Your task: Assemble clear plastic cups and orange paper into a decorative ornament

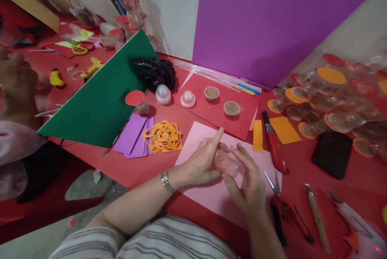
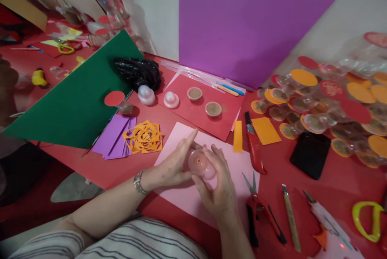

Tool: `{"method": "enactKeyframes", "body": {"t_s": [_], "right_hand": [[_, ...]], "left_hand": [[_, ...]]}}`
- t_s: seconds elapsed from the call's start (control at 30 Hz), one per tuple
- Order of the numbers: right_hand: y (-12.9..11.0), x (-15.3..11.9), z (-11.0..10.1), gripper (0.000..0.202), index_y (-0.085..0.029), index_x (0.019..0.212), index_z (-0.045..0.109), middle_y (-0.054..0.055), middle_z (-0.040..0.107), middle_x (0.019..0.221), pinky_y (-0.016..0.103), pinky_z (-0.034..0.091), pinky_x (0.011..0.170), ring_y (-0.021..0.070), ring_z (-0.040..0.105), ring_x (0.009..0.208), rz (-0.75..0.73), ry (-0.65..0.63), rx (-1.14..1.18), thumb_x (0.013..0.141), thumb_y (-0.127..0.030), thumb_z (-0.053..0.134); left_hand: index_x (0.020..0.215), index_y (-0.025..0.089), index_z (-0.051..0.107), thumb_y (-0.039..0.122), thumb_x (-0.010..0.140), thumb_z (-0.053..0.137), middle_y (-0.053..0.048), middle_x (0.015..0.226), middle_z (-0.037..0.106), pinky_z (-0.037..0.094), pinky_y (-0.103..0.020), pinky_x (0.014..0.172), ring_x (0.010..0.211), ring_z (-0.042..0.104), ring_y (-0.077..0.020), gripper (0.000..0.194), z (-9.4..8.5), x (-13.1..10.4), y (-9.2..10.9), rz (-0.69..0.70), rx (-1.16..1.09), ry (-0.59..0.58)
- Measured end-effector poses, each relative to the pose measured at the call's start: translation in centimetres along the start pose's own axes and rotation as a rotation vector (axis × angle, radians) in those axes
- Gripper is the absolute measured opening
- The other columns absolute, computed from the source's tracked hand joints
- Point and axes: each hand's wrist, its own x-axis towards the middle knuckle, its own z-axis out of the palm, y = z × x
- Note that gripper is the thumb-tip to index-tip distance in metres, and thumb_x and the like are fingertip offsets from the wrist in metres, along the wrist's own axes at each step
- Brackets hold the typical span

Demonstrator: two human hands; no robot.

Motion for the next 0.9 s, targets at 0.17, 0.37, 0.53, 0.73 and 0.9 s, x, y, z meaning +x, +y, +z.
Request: {"method": "enactKeyframes", "body": {"t_s": [0.17,0.37,0.53,0.73,0.9], "right_hand": [[-0.09,0.28,0.01,0.054,-0.026,0.149,0.046,0.011,0.067,0.133,0.056,0.05,0.109,0.0303,0.054,0.138,-0.012,-0.009,-0.047,0.096,-0.03,0.06],[0.18,0.59,0.23,0.049,-0.025,0.143,0.051,0.012,0.069,0.13,0.057,0.053,0.106,0.0312,0.062,0.129,-0.025,-0.013,-0.116,0.096,-0.03,0.06],[0.08,0.55,0.48,0.048,-0.025,0.142,0.051,0.011,0.07,0.129,0.058,0.051,0.108,0.0306,0.065,0.125,-0.01,-0.004,-0.11,0.096,-0.031,0.06],[-0.12,0.35,0.33,0.053,-0.025,0.146,0.048,0.012,0.068,0.132,0.057,0.051,0.109,0.03,0.063,0.128,-0.014,0.016,-0.07,0.095,-0.03,0.061],[-0.02,0.39,0.1,0.056,-0.025,0.148,0.046,0.011,0.068,0.131,0.057,0.05,0.109,0.0301,0.061,0.13,-0.035,0.03,-0.061,0.095,-0.03,0.062]], "left_hand": [[0.161,0.023,-0.018,0.015,0.08,0.067,-0.016,0.131,0.058,0.046,-0.052,0.099,0.117,0.051,-0.0315,0.117,0.08,0.16,0.01,0.02,0.048,-0.015],[0.161,0.024,-0.017,0.014,0.076,0.066,-0.016,0.134,0.054,0.047,-0.052,0.099,0.117,0.051,-0.031,0.119,0.38,0.15,-0.34,0.028,0.049,-0.011],[0.163,0.025,-0.009,0.025,0.083,0.072,-0.016,0.132,0.054,0.048,-0.052,0.099,0.116,0.053,-0.0302,0.114,0.62,0.05,-0.41,0.007,0.02,0.026],[0.163,0.023,-0.002,0.029,0.084,0.075,-0.015,0.127,0.059,0.047,-0.051,0.101,0.115,0.054,-0.0301,0.111,0.51,0.04,-0.18,0.006,-0.015,0.042],[0.163,0.025,-0.005,0.018,0.08,0.073,-0.015,0.131,0.057,0.047,-0.051,0.101,0.119,0.052,-0.0306,0.114,0.43,0.01,-0.11,0.014,0.001,0.0]]}}
